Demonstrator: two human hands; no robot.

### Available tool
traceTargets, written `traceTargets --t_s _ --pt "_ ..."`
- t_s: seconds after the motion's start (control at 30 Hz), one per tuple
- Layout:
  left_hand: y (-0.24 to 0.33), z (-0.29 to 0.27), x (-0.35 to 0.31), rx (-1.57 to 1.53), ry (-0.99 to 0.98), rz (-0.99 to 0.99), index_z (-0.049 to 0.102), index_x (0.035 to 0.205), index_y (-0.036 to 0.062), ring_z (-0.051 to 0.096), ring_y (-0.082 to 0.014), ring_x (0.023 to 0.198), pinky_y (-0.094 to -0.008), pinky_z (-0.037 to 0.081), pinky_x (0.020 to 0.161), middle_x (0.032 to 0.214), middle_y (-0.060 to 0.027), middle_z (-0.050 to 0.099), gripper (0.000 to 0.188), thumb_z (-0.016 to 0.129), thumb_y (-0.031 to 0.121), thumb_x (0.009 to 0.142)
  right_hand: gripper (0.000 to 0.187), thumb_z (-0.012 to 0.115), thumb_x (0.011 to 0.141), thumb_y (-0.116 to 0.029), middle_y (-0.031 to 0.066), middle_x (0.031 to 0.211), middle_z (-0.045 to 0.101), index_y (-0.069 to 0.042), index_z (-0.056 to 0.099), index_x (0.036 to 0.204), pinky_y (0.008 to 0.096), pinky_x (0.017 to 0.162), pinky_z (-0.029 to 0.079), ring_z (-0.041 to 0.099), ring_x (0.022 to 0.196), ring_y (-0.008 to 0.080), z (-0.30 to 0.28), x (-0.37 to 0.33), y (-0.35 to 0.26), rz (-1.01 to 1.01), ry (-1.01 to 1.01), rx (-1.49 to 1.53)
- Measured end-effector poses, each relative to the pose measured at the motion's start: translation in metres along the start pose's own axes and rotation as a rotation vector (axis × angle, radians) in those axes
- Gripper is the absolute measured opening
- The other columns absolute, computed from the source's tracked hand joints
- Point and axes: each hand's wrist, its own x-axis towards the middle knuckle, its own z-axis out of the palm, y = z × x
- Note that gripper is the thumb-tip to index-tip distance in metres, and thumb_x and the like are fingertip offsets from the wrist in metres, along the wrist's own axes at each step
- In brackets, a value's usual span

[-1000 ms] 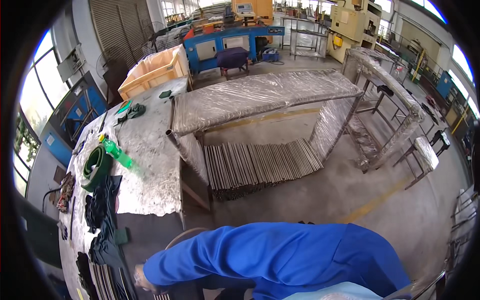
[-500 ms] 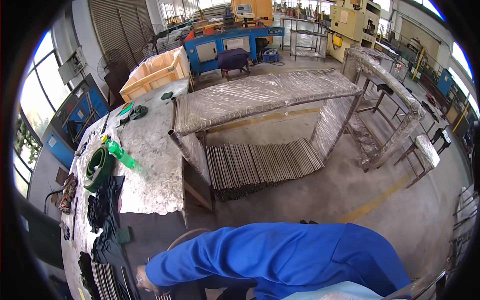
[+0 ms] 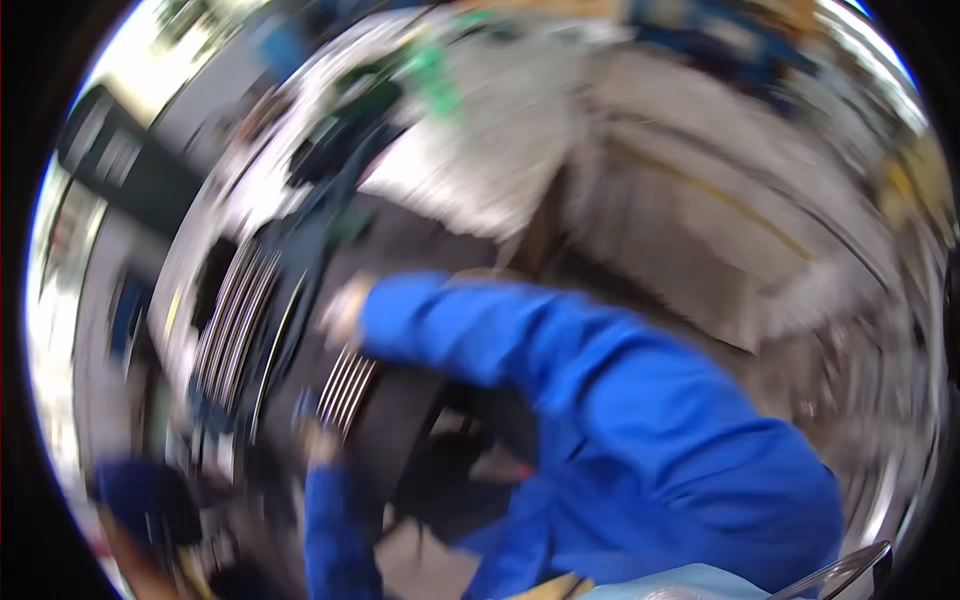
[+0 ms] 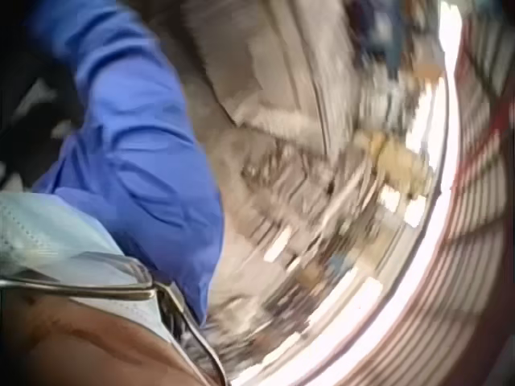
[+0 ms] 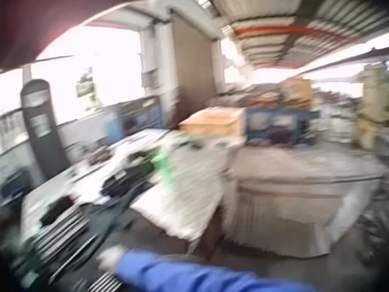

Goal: Sanding slats on a component using a pneumatic orbital sander.

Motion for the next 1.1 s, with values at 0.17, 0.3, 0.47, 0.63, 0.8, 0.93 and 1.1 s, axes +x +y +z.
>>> traceTargets --t_s 0.17,0.3,0.47,0.63,0.8,0.93,1.1 --pt "-0.029 -0.079 -0.112 0.123 -0.296 -0.41 0.036 0.144 0.0041 0.033 -0.0334 0.138 -0.0424 0.019 0.116 0.149 -0.0169 0.036 0.061 0.046 0.033 0.091 0.045 0.065 0.076 -0.043 0.0123 0.11 0.067 -0.014 0.062 0.111 0.0397 0.077 0.053 0.066 0.091 0.0309 -0.009 0.0 -0.075 0.169 -0.124 -0.806" --pt "-0.018 -0.088 -0.128 0.184 -0.316 -0.461 0.028 0.148 0.0056 0.025 -0.0328 0.143 -0.0443 0.011 0.118 0.153 -0.0152 0.031 0.064 0.034 0.044 0.097 0.057 0.063 0.079 -0.047 0.013 0.114 0.067 -0.014 0.057 0.124 0.0416 0.082 0.053 0.067 0.097 0.0303 -0.001 0.007 -0.071 0.156 -0.094 -0.847" --pt "-0.004 -0.093 -0.121 0.171 -0.314 -0.485 0.028 0.148 0.0063 0.025 -0.0332 0.142 -0.0439 0.012 0.118 0.152 -0.0154 0.031 0.064 0.036 0.043 0.097 0.059 0.063 0.079 -0.047 0.0134 0.115 0.066 -0.014 0.054 0.127 0.0418 0.083 0.053 0.067 0.098 0.0305 0.001 0.0 -0.083 0.175 -0.107 -0.871" --pt "0.003 -0.097 -0.116 0.187 -0.404 -0.524 0.024 0.15 0.0097 0.019 -0.0311 0.145 -0.0438 0.01 0.118 0.156 -0.0119 0.026 0.062 0.032 0.044 0.099 0.06 0.063 0.08 -0.048 0.0131 0.115 0.066 -0.015 0.053 0.129 0.0418 0.084 0.053 0.067 0.099 0.0306 0.008 0.002 -0.087 0.158 -0.099 -0.889" --pt "0.009 -0.102 -0.122 0.17 -0.384 -0.513 0.023 0.151 0.0099 0.019 -0.0313 0.145 -0.044 0.009 0.118 0.156 -0.0115 0.024 0.063 0.032 0.045 0.099 0.068 0.066 0.078 -0.046 0.016 0.119 0.062 -0.016 0.047 0.136 0.0395 0.089 0.051 0.064 0.102 0.032 0.016 0.004 -0.084 0.154 -0.112 -0.893" --pt "0.017 -0.103 -0.124 0.168 -0.39 -0.524 0.022 0.151 0.0101 0.018 -0.031 0.145 -0.0442 0.008 0.119 0.157 -0.0112 0.021 0.064 0.032 0.045 0.099 0.063 0.065 0.08 -0.047 0.0136 0.117 0.065 -0.016 0.05 0.132 0.0407 0.087 0.053 0.066 0.101 0.0312 0.018 -0.001 -0.081 0.109 -0.073 -0.92" --pt "0.024 -0.103 -0.13 0.182 -0.371 -0.511 0.02 0.152 0.0112 0.018 -0.0307 0.145 -0.0441 0.008 0.119 0.158 -0.0106 0.02 0.064 0.032 0.046 0.099 0.068 0.065 0.079 -0.047 0.0146 0.119 0.062 -0.017 0.046 0.137 0.0401 0.09 0.051 0.064 0.104 0.0313 0.016 -0.004 -0.081 0.151 -0.09 -0.923"
